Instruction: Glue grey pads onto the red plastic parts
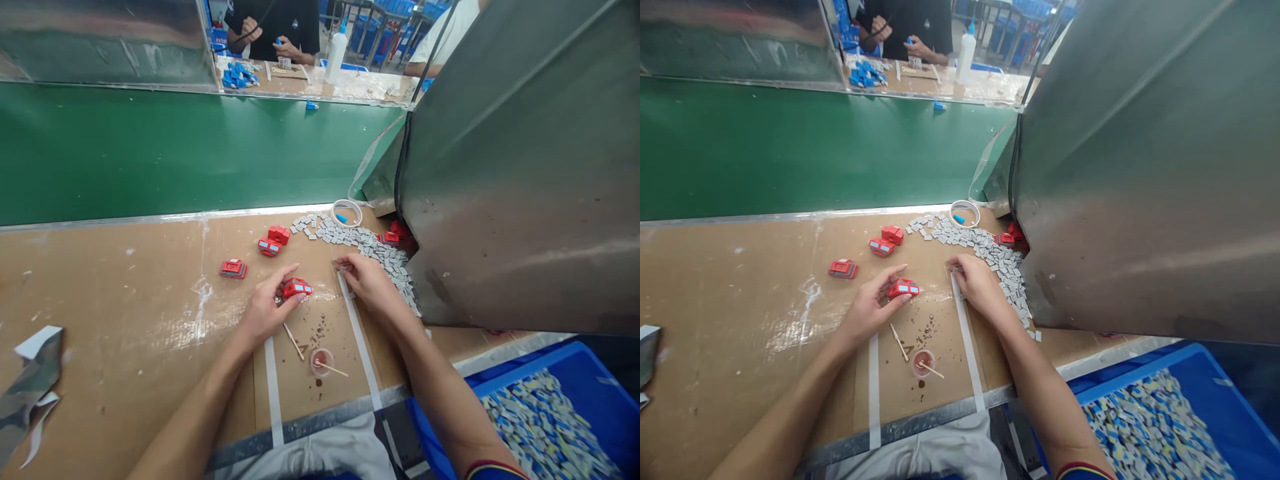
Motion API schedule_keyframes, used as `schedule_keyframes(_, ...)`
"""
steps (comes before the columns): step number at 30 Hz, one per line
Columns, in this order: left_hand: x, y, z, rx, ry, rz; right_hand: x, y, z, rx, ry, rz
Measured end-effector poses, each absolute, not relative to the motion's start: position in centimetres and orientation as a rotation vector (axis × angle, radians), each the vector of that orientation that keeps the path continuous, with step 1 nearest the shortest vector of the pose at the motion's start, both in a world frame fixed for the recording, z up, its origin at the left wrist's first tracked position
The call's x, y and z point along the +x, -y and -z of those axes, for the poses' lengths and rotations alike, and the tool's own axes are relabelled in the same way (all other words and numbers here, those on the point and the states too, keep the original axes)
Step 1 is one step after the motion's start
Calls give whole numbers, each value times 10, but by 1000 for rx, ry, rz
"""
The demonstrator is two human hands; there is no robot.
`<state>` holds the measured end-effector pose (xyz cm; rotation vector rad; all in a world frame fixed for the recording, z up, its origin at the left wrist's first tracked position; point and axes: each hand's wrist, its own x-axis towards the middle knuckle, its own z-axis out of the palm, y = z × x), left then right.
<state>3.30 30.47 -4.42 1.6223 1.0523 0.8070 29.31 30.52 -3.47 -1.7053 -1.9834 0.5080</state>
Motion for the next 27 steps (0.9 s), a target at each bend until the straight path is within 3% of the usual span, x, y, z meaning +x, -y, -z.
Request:
schedule_keyframes(13,23,-312,35,1486,-808,-755,249,-301,38,-1333,2131,-651)
schedule_keyframes(21,22,-311,36,1301,-845,-772,244,-296,36,-1320,1974,-789)
schedule_keyframes(27,22,-312,37,1347,-879,-771,249,-292,20,-1145,1657,-1076)
